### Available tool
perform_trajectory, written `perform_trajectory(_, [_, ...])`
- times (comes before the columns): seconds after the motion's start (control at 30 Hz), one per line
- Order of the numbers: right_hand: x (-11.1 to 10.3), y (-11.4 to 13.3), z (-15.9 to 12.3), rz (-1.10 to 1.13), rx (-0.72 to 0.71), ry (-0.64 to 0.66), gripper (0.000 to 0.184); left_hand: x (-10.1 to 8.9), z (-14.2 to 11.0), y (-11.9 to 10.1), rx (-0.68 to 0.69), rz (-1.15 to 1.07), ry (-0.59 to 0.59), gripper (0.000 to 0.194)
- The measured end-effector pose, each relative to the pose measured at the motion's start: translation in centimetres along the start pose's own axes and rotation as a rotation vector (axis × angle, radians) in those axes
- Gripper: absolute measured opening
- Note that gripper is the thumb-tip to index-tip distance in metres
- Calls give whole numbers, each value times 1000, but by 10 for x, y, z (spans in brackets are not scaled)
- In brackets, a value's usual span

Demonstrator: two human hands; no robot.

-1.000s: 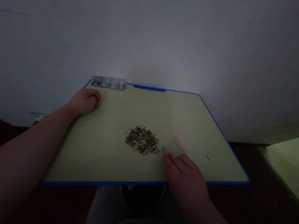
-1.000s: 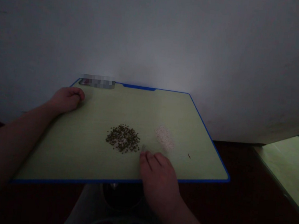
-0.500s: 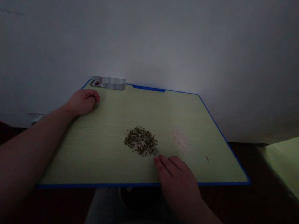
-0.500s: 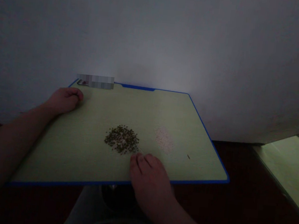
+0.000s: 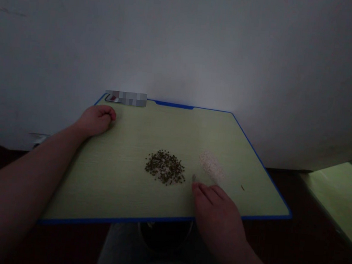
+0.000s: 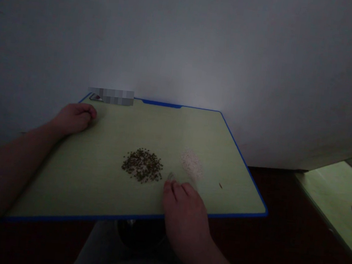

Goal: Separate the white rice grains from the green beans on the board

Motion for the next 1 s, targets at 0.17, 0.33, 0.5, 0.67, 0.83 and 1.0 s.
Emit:
perform_trajectory(0.17, [3, 17, 6, 54, -70, 26, 37, 2, 3, 2, 39, -8, 4, 25])
perform_trajectory(0.33, [9, 12, 20, 24, -67, 14, 35, -1, 2, -1, 47, 17, 7, 24])
perform_trajectory(0.5, [18, -7, 25, -59, 10, 97, 36, -1, 1, -1, 41, 14, -1, 25])
perform_trajectory(0.67, [5, -37, 31, -49, 157, 76, 36, -1, 1, -1, 28, 6, 8, 26])
perform_trajectory(0.83, [-17, -69, 60, 197, 361, 53, 25, -3, -1, -4, 31, 9, -5, 25])
perform_trajectory(1.0, [-2, -84, 114, 431, 367, 205, 29, -4, -4, -7, 24, -7, 2, 24])
Point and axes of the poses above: each hand's wrist, its own z-axis towards the middle knuckle, its own x-axis out of the palm, y = z × x, the point moved 5 cm from there along z, towards the middle knuckle, and after that the axes turned 3 degrees about z, right-handed, at the moved point
